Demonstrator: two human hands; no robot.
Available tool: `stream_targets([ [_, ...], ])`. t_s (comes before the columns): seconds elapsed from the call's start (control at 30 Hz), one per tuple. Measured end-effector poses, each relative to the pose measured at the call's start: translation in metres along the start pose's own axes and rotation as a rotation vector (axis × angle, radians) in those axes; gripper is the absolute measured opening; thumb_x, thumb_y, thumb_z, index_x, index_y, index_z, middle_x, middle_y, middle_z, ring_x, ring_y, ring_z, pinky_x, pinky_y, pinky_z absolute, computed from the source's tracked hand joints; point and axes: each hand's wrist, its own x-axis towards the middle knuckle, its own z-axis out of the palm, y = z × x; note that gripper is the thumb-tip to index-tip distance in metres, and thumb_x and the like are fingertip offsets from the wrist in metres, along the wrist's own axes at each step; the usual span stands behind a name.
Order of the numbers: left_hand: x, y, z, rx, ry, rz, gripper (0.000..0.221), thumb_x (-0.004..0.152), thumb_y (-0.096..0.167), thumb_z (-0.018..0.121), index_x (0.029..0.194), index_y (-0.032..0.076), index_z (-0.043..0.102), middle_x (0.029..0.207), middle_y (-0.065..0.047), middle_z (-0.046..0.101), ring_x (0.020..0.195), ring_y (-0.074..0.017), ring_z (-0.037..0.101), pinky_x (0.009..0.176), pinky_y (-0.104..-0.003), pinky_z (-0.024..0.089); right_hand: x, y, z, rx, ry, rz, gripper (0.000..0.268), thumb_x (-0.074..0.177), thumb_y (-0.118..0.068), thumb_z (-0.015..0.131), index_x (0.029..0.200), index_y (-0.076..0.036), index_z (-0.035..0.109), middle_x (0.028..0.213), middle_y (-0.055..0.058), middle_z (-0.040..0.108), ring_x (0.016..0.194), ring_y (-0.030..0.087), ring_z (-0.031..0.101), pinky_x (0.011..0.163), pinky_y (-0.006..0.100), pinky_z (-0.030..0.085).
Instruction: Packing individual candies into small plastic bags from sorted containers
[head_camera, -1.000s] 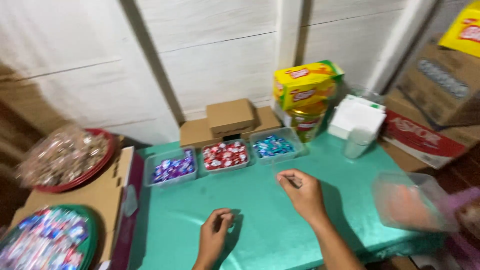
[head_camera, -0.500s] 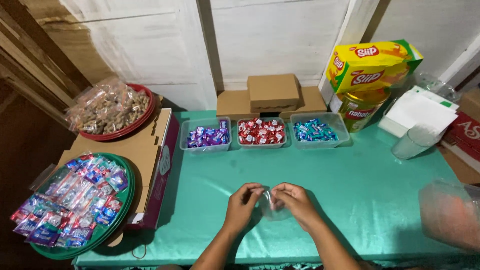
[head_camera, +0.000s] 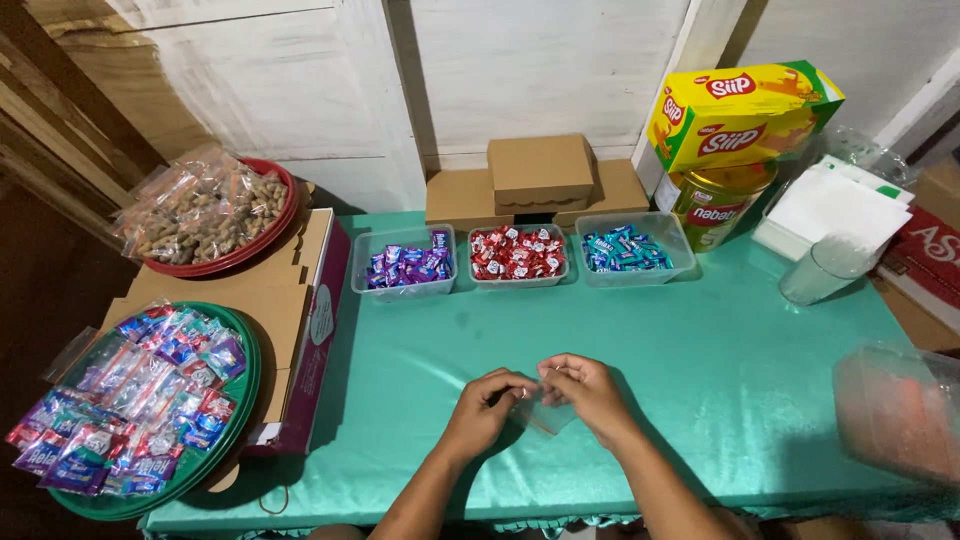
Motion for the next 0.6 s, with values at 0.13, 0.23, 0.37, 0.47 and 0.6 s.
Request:
stream_targets([
  [0.13, -0.001, -0.011, -0.007, -0.064, -0.117, -0.021, 0.045, 0.085, -0.011, 0.05, 0.111, 0.008, 0.082, 0.099, -0.004, 0.082, 0.07, -0.0098, 0.057, 0.067, -0.022, 0.045, 0.004, 0.003, 0.0, -0.023, -0.006, 0.042, 0.026, 0.093, 0.002, 0.066, 0.116, 0.012, 0.071, 0.097, 0.021, 0.077, 0.075, 0.025, 0.075, 0.068, 0.03, 0.059],
  [0.23, -0.001, -0.014, -0.009, -0.029, -0.126, -0.055, 0.046, 0.084, -0.012, 0.05, 0.107, 0.009, 0.084, 0.093, -0.007, 0.079, 0.067, -0.0111, 0.055, 0.062, -0.023, 0.043, 0.007, 0.008, -0.003, -0.024, -0.016, 0.027, 0.023, 0.093, 0.002, 0.066, 0.113, 0.01, 0.074, 0.084, 0.016, 0.072, 0.069, 0.02, 0.064, 0.065, 0.031, 0.054],
  [0.37, -0.002, -0.007, -0.006, -0.084, -0.12, -0.108, 0.035, 0.088, -0.008, 0.059, 0.106, 0.008, 0.085, 0.092, -0.005, 0.078, 0.066, -0.0084, 0.054, 0.061, -0.022, 0.042, -0.002, -0.008, 0.004, -0.118, 0.011, 0.042, 0.024, 0.091, -0.003, 0.068, 0.112, 0.006, 0.076, 0.092, 0.014, 0.077, 0.077, 0.017, 0.067, 0.07, 0.027, 0.053],
  [0.47, -0.001, -0.008, -0.006, -0.075, -0.116, -0.134, 0.025, 0.087, -0.002, 0.073, 0.105, 0.009, 0.086, 0.092, -0.005, 0.077, 0.072, -0.0089, 0.057, 0.066, -0.022, 0.046, 0.0, -0.005, 0.002, -0.167, 0.021, 0.046, 0.025, 0.091, -0.002, 0.067, 0.113, 0.005, 0.077, 0.097, 0.013, 0.079, 0.079, 0.016, 0.067, 0.071, 0.026, 0.053],
  [0.6, 0.001, -0.015, -0.006, -0.067, -0.116, -0.119, 0.023, 0.083, -0.001, 0.08, 0.103, 0.009, 0.086, 0.091, -0.005, 0.075, 0.075, -0.0104, 0.06, 0.07, -0.023, 0.049, 0.002, -0.002, 0.001, -0.194, 0.0, 0.028, 0.023, 0.091, -0.001, 0.068, 0.111, 0.004, 0.077, 0.089, 0.013, 0.077, 0.072, 0.016, 0.066, 0.069, 0.027, 0.053],
])
